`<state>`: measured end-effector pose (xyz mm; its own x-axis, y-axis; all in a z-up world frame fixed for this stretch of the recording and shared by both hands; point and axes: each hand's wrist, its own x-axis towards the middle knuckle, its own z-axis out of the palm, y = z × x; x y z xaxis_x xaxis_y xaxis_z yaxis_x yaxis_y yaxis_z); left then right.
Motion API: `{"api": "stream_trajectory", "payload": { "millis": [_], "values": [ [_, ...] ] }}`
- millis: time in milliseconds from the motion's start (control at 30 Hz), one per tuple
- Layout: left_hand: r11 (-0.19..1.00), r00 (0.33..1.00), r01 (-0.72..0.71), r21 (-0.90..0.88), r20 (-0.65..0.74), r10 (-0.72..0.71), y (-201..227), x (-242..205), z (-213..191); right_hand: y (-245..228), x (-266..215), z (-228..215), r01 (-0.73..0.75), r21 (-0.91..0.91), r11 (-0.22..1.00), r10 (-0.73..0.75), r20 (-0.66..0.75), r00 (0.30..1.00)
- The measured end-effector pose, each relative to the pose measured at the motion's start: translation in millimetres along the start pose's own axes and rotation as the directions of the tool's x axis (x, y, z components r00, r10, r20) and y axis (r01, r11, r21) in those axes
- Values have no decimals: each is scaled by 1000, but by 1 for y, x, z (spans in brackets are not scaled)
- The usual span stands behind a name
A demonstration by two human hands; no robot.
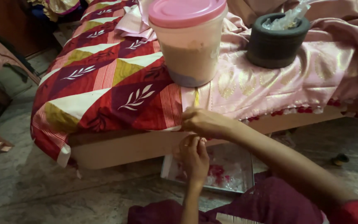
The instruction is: Assembling fabric tassels and preparing bundles of white thread for handicrafts.
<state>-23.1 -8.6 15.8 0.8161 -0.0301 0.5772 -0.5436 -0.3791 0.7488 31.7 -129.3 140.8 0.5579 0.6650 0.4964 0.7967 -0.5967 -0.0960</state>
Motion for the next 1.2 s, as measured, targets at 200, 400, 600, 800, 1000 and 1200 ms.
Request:
{"api": "stream_trajectory", "payload": {
  "millis": [200, 400, 600, 800, 1000, 1200],
  "values": [
    [974, 984, 4, 227, -176, 37, 25, -1, -4, 37, 3, 55, 54, -89, 995, -3, 494, 870],
    [965, 982, 69, 252, -187, -21, 10, -1, 2, -28, -51, 12, -213, 117, 970, 231, -170, 958],
    [815, 910, 387, -431, 36, -413, -26, -7, 28, -30, -106, 55, -523, 309, 794, 597, -239, 766],
    [820, 928, 348, -455, 43, -370, -7, -1, 12, -23, -111, 62, -595, 388, 704, 690, -177, 702],
    [967, 975, 210, -147, -46, -218, 10, 1, 0, -37, -104, 0, -417, 152, 896, 437, -137, 889],
    [987, 987, 66, 148, -156, -42, 17, -6, 3, 1, -37, 6, -7, 104, 995, 8, -9, 1000]
  ]
}}
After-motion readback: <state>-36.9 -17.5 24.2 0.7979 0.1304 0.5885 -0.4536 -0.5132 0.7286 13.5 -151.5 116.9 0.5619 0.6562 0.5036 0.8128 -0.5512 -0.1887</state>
